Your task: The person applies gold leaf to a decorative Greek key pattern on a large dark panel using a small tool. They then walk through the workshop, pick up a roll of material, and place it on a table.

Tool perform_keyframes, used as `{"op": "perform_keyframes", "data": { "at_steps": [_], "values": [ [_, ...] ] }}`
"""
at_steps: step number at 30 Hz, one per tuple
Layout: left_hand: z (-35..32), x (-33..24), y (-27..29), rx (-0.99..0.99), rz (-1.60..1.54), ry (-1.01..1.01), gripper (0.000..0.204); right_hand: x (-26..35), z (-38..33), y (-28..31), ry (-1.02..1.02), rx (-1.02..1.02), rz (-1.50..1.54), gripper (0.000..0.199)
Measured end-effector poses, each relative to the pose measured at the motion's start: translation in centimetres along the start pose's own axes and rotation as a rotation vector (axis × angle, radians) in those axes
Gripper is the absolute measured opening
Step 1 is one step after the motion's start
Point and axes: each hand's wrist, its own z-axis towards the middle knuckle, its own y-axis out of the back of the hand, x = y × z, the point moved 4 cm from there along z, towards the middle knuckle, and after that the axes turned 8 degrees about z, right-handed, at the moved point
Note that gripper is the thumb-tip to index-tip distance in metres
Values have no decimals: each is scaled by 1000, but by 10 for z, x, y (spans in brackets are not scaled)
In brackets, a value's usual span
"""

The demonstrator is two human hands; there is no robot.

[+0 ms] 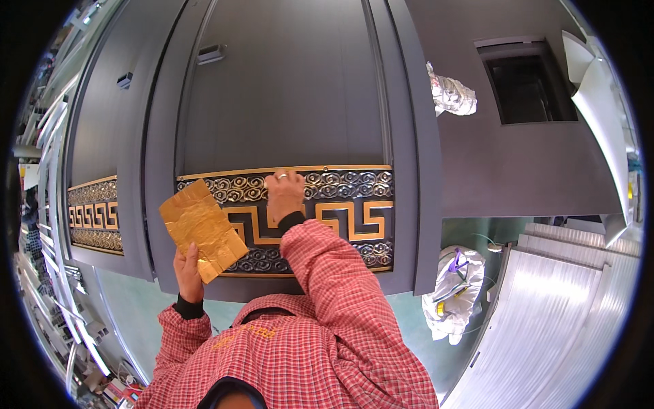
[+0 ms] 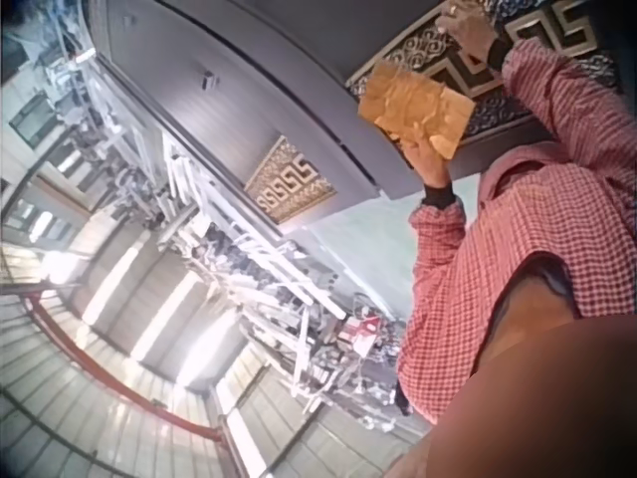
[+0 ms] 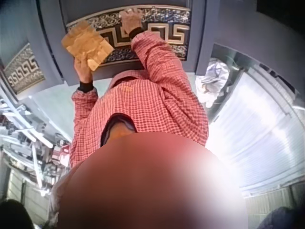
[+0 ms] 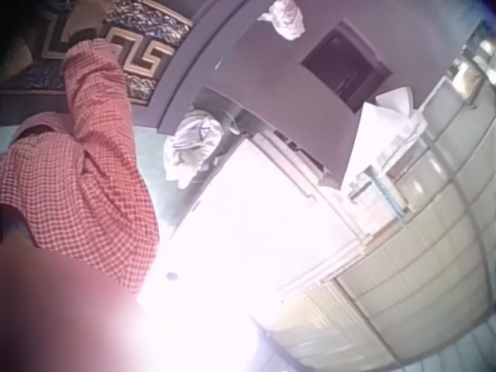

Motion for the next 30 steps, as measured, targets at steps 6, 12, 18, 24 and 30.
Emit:
{"op": "perform_keyframes", "data": {
  "at_steps": [6,12,18,24,30],
  "values": [
    [3,10,4,-17,-2,-14,29,-108,-20,91,-321,-78,-155,16],
    [6,1,-20,46,-13,19,28,-54,-31,60,-68,-58,7,14],
    [5,6,-11,40,-21,23,27,-132,-30,124,-308,-104,-276,13],
    [7,4,-26,85,13,24,26,-101,-22,73,-186,-152,-108,11],
    [6,-2,-21,56,9,5,26,-135,-27,101,-286,-58,-87,16]
  ]
}}
